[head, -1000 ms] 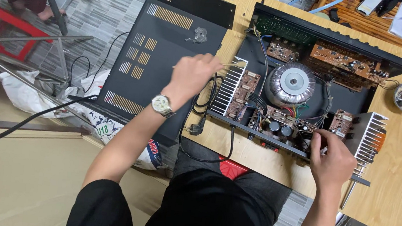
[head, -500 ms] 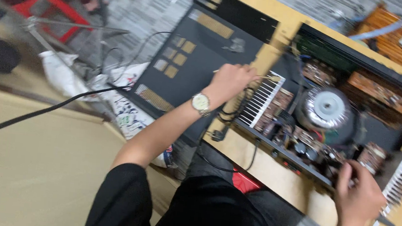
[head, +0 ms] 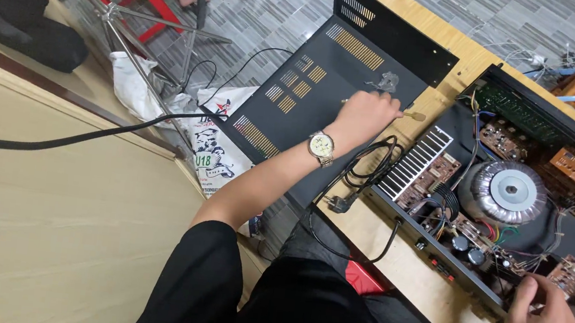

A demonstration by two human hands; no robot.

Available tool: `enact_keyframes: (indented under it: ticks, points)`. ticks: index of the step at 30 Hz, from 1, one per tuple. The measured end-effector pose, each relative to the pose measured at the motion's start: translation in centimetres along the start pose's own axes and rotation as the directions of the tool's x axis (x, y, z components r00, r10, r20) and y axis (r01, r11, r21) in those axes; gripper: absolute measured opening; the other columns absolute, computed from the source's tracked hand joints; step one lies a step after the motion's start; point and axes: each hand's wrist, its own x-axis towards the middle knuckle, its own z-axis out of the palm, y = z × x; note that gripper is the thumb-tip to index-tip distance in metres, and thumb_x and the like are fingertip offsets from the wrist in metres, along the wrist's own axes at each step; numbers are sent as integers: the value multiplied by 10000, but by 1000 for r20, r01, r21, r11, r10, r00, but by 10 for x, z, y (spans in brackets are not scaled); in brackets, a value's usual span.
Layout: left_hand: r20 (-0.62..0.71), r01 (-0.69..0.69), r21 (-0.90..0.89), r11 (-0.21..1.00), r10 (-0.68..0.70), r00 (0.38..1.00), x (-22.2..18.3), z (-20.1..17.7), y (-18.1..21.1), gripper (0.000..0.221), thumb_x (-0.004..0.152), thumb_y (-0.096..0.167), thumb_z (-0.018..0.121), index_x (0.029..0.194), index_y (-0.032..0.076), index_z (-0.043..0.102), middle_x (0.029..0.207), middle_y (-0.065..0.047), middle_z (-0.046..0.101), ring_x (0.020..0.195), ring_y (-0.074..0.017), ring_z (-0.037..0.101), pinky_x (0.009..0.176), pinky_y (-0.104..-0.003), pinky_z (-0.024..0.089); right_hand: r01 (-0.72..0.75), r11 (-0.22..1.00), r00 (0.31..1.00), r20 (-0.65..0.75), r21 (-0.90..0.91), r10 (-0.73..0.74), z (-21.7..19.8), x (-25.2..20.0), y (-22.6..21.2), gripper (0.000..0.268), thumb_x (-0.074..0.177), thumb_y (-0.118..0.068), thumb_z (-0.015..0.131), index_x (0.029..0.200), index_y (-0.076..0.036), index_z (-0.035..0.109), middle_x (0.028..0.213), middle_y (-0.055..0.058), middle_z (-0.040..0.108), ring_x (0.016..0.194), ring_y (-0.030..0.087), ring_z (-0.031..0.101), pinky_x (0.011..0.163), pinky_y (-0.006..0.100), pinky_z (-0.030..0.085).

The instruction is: Cleaning the internal components of an amplifier using a small brush

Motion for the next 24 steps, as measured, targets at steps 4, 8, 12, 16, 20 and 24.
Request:
enact_keyframes:
  ticks: [4,8,12,16,20,24]
  points:
    - [199,-89,-230,969,136,971,-4,-53,6,494,1005,30,635,1435,228,491,703,-66,608,380,-53,404,281,-186,349,18,999,1000,-23,-37,-19,8,-3,8,74,1305,-118,765,1304,-142,835,1027,49,746,840,230,678,779,343,479]
    - [142,-175,-349,921,236,961,-23,-42,2,200,1004,361,591,1007,195,703,634,30,572,464,-88,584,378,-242,481,8,997,1000,-17,-76,-9,7,-3,7,80,1294,-115,765,1273,-152,832,978,45,733,835,220,686,762,339,473]
    - [170,-114,-86,990,127,977,-33,-15,-29,388,1042,505,550,834,192,649,735,31,654,529,-155,646,397,-316,449,2,999,1000,-13,-50,-3,8,-4,8,69,1294,-125,761,1281,-146,825,1015,43,746,832,218,684,760,336,472]
    - [-53,-222,-421,880,220,974,-41,-60,-11,276,1060,298,614,827,150,611,578,52,520,394,-35,427,285,-159,350,-12,998,1000,-10,-56,11,7,-4,5,91,1295,-132,752,1298,-139,842,1019,44,753,823,210,677,745,321,468]
    - [98,-263,-527,808,365,926,-53,-61,-8,200,994,330,605,1000,143,676,731,-10,659,552,-142,644,381,-242,485,-9,996,1000,-7,-91,8,12,-8,12,88,1299,-156,759,1320,-160,845,1022,42,748,846,221,689,757,338,475]
    - [115,-261,-167,951,281,953,-53,-43,-43,333,1054,447,588,853,191,661,685,26,619,621,-185,635,517,-337,481,-10,998,1000,-3,-69,10,10,-9,13,79,1306,-139,767,1314,-159,843,973,35,725,837,207,685,780,338,486]
